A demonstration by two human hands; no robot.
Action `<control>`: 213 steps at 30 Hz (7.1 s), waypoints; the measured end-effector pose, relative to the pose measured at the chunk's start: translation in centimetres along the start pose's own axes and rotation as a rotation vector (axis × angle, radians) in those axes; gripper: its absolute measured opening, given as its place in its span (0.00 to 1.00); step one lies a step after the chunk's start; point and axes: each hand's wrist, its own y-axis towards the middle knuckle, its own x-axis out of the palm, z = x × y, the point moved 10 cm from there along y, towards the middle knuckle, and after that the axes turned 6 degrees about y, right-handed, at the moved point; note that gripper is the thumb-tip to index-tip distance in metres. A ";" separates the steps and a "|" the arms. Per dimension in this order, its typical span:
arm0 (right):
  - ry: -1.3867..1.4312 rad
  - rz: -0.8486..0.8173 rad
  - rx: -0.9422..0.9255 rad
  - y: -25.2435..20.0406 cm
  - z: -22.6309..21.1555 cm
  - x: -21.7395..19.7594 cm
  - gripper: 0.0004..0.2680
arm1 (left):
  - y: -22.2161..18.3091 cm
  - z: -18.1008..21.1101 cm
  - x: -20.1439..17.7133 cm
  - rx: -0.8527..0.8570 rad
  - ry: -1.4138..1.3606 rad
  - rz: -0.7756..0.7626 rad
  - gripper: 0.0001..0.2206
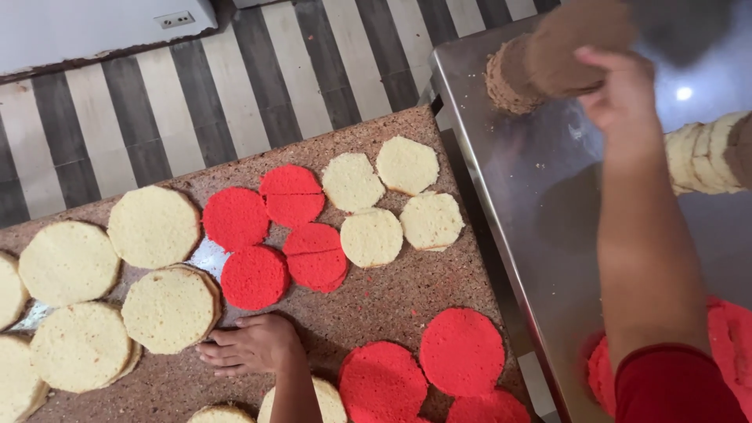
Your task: The person picks up round cake slices in yellow, red and brown from the work table and stacks them by color into tall piles on trays, working one slice at a time down the rows. At the end they carry a red bucket of cake trimmings and place a lid on it.
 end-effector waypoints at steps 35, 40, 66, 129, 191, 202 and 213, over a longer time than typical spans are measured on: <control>-0.097 0.528 -0.033 -8.1 6.5 -13.8 0.25 | -16.5 24.2 -9.1 0.794 -0.854 -0.280 0.22; -0.240 0.486 -0.182 -8.7 5.4 -14.5 0.24 | -26.2 49.0 -9.3 1.004 -0.634 -0.570 0.40; -0.731 0.166 -0.296 -18.9 1.2 -13.9 0.23 | -32.9 40.4 -3.8 0.683 -0.812 -0.666 0.23; -0.088 -0.186 0.113 -25.3 -12.6 -38.4 0.21 | -72.0 33.9 -19.0 0.728 -1.155 -1.114 0.22; -0.628 -0.509 0.199 -0.9 -3.7 -32.2 0.21 | -62.6 47.5 -1.7 0.359 -0.749 -1.060 0.41; -0.425 -0.536 0.096 5.6 -2.5 -27.1 0.21 | -58.5 56.1 -6.2 1.087 -0.452 -0.133 0.22; -0.559 -0.512 0.175 3.7 -4.4 -27.5 0.16 | -58.1 56.1 -7.0 1.141 -0.260 -0.364 0.20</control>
